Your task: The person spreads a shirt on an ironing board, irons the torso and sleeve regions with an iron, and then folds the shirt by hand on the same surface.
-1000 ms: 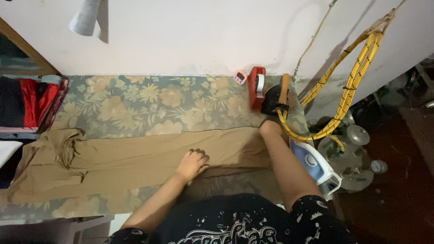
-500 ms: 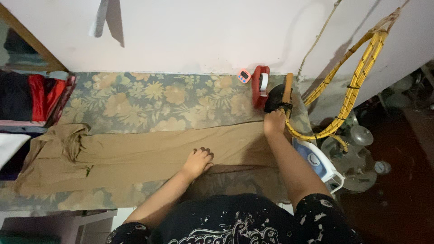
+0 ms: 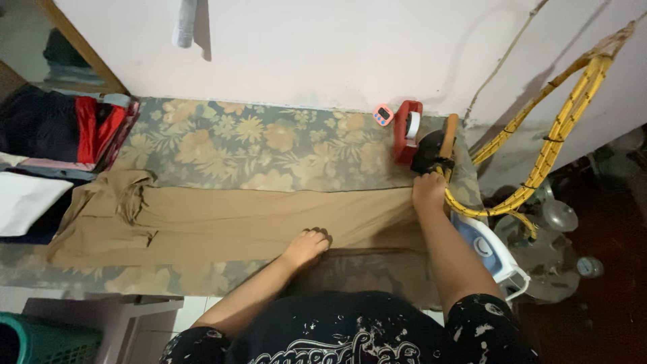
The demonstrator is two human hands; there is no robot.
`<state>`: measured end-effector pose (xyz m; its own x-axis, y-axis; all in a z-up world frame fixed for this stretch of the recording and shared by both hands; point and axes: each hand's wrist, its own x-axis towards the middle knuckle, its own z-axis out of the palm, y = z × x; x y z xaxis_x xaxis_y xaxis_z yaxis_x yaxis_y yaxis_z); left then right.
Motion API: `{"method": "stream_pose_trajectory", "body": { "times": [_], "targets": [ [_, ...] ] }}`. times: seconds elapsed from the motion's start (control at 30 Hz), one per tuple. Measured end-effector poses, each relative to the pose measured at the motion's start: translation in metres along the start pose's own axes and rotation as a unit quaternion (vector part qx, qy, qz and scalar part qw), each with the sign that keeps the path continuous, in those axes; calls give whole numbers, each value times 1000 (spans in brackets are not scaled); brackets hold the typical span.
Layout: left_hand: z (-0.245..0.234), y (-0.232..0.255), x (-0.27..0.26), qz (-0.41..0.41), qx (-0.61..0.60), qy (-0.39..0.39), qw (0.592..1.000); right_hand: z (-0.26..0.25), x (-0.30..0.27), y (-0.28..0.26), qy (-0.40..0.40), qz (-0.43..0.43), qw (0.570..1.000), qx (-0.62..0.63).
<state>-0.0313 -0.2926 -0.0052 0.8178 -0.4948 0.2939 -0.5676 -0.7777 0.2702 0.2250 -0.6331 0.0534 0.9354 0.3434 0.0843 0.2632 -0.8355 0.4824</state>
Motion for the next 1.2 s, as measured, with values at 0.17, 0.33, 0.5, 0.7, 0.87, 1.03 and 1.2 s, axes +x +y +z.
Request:
{"method": "stream_pose_trajectory", "body": {
  "times": [0.17, 0.33, 0.5, 0.7, 0.87, 1.03, 1.2],
  "targets": [
    [-41, -24, 6, -74, -155, 116, 978, -11, -11, -19, 94, 43, 994, 31],
    [-67, -127, 3, -292, -106, 195, 930, -62, -38, -95, -13, -175, 960, 220],
    [-80, -168, -11, -379, -14, 16, 925, -89, -106, -172, 163, -422, 814, 363],
    [-65, -174, -9, -427, 13, 52, 903, -93, -128, -170, 128, -401, 781, 462],
    [-53, -175, -4, -486, 4, 30, 874, -118, -142, -162, 232, -389, 747, 487],
    [-44, -163, -4, -398, 128, 85, 904, -119, -141, -154, 260, -371, 747, 486],
    [-53, -141, 26, -356, 58, 37, 932, -63, -133, -117, 88, -243, 890, 375]
  ]
}}
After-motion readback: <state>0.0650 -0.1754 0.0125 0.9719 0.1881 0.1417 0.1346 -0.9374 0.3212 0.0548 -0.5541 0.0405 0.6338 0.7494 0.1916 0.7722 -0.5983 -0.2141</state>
